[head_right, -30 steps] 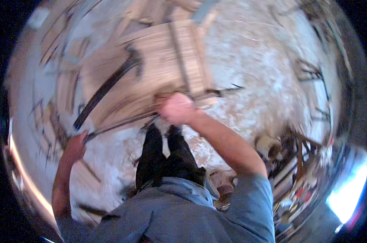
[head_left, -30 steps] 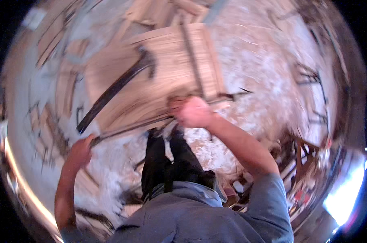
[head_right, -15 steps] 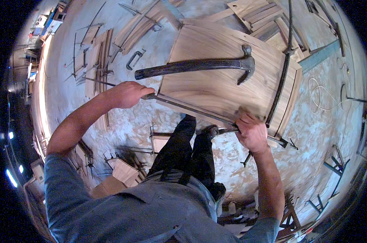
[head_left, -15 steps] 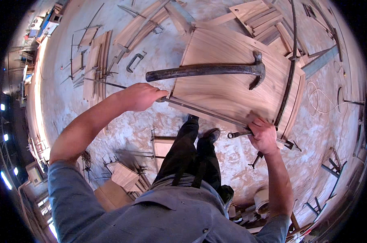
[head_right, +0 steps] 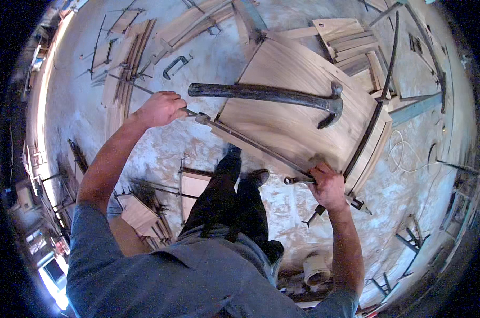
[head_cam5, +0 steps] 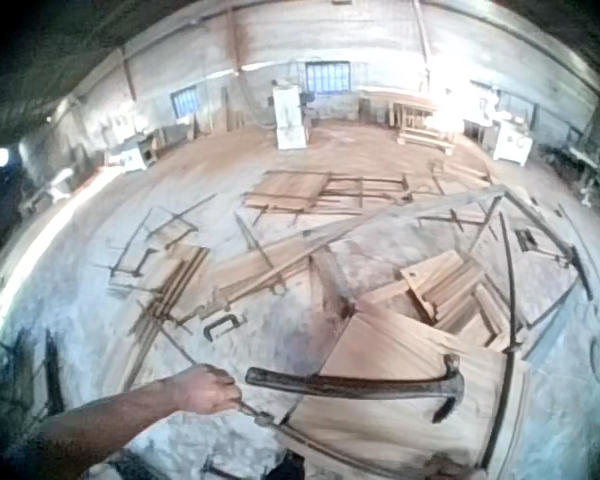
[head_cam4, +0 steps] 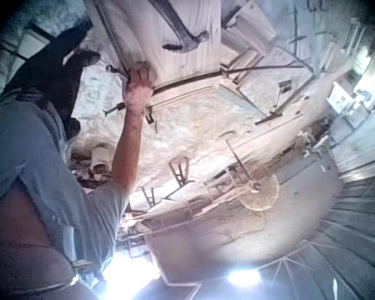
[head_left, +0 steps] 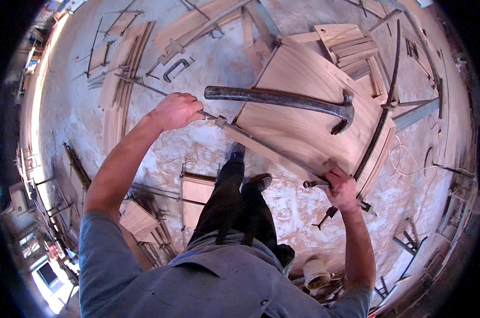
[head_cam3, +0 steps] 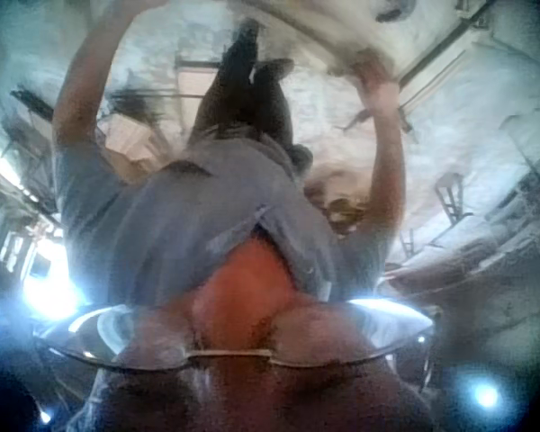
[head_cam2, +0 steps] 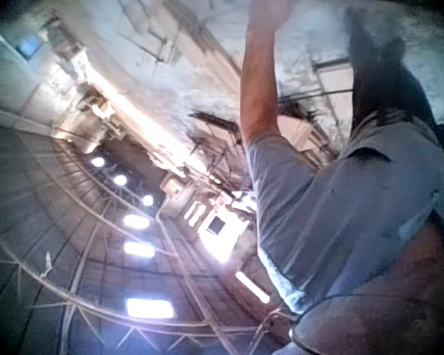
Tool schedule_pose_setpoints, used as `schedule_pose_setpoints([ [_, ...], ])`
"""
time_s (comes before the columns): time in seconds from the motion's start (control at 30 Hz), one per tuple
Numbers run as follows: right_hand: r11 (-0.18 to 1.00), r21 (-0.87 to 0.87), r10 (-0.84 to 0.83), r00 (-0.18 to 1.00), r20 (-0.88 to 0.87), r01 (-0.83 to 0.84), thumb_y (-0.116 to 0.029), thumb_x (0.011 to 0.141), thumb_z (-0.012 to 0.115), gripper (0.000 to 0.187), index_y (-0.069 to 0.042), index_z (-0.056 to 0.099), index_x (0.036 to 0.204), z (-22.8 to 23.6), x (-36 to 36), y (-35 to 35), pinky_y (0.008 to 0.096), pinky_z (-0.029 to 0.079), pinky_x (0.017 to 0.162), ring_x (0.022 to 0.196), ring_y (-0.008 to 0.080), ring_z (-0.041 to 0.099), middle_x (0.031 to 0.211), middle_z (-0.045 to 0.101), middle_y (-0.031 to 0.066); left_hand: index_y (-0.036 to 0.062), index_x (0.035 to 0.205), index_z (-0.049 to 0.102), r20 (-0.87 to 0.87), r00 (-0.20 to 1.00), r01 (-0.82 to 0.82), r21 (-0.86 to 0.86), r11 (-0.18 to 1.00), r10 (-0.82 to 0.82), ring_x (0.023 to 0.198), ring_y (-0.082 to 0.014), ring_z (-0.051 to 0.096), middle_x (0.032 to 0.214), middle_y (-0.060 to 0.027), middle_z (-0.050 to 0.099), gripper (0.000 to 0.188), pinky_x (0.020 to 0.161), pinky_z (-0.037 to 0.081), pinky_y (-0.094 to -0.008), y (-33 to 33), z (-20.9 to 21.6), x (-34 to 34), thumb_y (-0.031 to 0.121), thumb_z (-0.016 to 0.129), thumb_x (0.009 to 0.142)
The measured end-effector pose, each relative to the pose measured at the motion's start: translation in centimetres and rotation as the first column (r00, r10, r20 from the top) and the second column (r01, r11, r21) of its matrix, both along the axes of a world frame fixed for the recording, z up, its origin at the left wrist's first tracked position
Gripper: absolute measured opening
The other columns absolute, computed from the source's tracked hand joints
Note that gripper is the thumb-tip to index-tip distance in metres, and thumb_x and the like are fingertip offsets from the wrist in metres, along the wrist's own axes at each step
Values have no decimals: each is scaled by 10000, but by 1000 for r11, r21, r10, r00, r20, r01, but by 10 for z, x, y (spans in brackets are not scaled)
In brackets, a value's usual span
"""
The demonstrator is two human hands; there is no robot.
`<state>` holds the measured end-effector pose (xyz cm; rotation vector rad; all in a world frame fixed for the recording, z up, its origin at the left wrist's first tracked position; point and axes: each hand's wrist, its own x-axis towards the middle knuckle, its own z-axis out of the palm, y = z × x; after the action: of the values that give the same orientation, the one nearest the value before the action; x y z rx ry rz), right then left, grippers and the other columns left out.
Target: The person assembles a wooden cabinet door by securing its frame with metal clamps. They repeatedly position the clamps, tighten the screws to hold the joints together, and use a hammer to tap the wood into alignment. The person adjusts the clamps multiple times to ensure the door is properly secured.
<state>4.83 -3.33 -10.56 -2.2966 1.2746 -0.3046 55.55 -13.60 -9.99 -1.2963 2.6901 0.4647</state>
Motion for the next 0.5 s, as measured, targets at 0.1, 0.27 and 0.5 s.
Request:
schedule_pose_setpoints([
  [0.1,991,103,-80,997,-20,81,-159,770,726,243,-61,646,978,13,2,-10,420,527,664,786,335,641,858,628,115,72,814,601,-30,1000,7,-48,999,-8,848,-312,631,803,-112,620,264,756,496,-433,1,3,-2,327,645,862],
  [0.27,947,317,-51,999,4,47,-161,819,728,244,-19,627,990,74,74,-67,426,518,666,762,367,647,809,632,188,85,810,594,-28,998,48,-95,994,-51,820,-284,635,791,-86,612,239,737,504,-422,7,-9,2,310,669,837],
  [0.5,869,-120,459,872,-170,-481,-157,853,623,74,-89,650,841,87,207,-140,416,510,609,717,288,644,709,600,101,98,804,592,-95,995,8,-99,995,-18,808,-270,632,775,-68,596,249,700,499,-406,11,-9,5,329,682,816],
])
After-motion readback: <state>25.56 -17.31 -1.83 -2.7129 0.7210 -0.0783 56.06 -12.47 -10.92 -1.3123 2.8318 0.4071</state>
